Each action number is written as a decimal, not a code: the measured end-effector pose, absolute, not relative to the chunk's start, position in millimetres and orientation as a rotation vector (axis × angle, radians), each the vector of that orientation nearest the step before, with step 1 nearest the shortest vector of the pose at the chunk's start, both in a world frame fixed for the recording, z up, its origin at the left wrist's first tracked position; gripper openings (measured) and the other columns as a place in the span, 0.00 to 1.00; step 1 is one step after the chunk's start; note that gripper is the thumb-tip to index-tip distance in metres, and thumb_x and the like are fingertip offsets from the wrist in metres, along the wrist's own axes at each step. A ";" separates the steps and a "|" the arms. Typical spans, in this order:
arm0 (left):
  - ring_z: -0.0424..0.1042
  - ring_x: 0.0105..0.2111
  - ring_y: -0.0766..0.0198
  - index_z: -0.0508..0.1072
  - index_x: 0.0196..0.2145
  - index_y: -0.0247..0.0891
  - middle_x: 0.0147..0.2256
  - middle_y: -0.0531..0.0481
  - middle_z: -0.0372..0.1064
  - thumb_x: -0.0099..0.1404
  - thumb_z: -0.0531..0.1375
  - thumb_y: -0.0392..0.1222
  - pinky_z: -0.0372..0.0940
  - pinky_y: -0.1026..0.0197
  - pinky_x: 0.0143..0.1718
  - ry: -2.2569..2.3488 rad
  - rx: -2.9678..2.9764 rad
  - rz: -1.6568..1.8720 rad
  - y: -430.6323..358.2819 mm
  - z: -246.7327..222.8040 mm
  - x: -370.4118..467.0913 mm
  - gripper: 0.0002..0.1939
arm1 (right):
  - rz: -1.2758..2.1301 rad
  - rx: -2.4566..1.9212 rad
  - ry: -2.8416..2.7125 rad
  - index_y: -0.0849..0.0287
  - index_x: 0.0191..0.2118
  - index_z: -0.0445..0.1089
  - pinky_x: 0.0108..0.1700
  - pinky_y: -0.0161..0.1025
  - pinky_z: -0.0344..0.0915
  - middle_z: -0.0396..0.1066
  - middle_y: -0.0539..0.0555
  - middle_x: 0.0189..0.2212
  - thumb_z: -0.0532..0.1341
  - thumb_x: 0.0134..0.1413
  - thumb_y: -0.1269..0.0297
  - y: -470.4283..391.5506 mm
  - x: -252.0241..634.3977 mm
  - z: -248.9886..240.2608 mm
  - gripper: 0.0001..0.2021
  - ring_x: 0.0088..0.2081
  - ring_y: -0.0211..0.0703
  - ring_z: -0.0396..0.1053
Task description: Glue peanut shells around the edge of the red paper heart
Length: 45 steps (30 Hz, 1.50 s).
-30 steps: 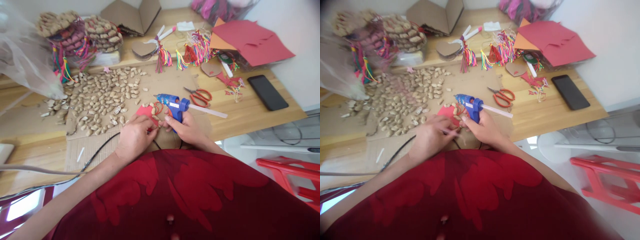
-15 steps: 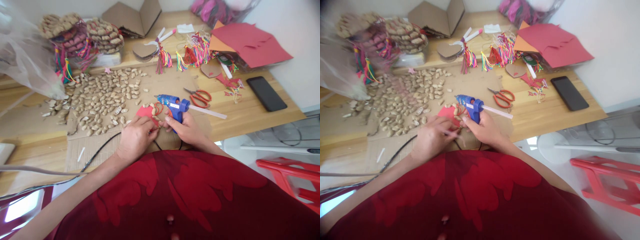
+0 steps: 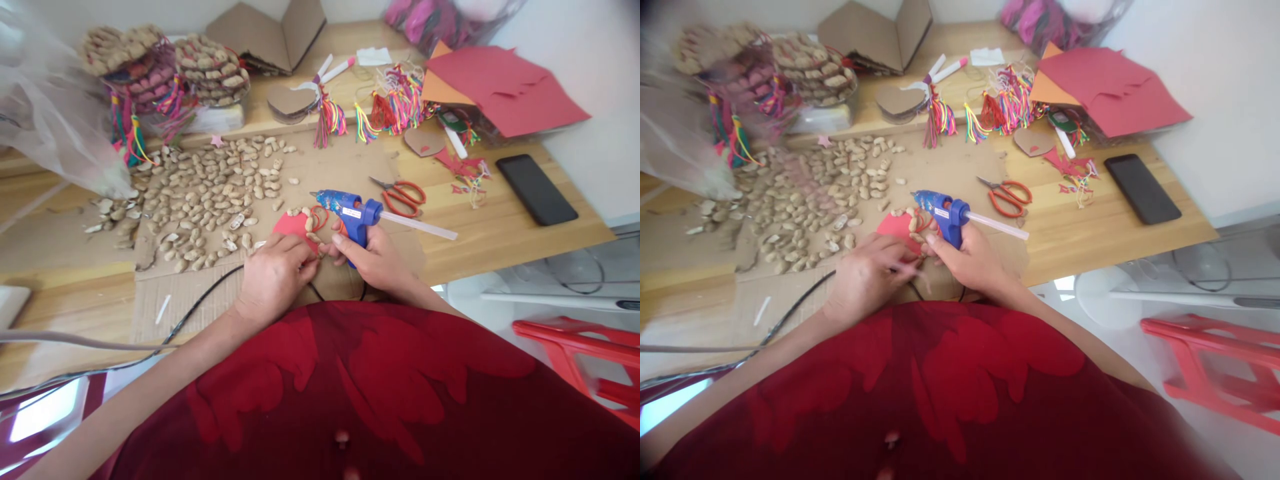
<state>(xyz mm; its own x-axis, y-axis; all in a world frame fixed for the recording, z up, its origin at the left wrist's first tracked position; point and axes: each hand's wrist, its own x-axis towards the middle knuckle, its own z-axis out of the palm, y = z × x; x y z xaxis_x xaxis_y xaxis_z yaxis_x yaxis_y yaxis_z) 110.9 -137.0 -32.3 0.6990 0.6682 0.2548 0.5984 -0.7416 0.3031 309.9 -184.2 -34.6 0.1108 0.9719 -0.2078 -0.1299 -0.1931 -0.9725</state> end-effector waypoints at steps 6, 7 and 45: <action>0.77 0.38 0.56 0.79 0.36 0.40 0.35 0.48 0.80 0.73 0.61 0.40 0.70 0.56 0.42 0.948 2.590 0.555 -131.8 -27.8 105.6 0.08 | 1.329 -1.280 -0.934 0.51 0.44 0.68 0.36 0.41 0.79 0.80 0.50 0.35 0.69 0.62 0.55 -185.0 311.7 -36.7 0.11 0.40 0.49 0.84; 0.78 0.39 0.56 0.80 0.38 0.41 0.37 0.48 0.81 0.73 0.60 0.39 0.71 0.56 0.44 0.936 2.552 0.579 -130.5 -26.5 103.9 0.08 | 1.331 -1.273 -0.929 0.51 0.44 0.68 0.36 0.41 0.79 0.80 0.50 0.34 0.69 0.62 0.55 -185.1 312.0 -36.6 0.11 0.39 0.48 0.84; 0.80 0.46 0.56 0.80 0.49 0.39 0.46 0.46 0.82 0.73 0.59 0.45 0.73 0.52 0.53 1.287 2.176 0.760 -113.6 -22.8 73.1 0.14 | 1.247 -1.300 -0.895 0.54 0.45 0.67 0.29 0.37 0.74 0.74 0.47 0.28 0.68 0.60 0.51 -193.8 312.8 -32.4 0.16 0.36 0.47 0.82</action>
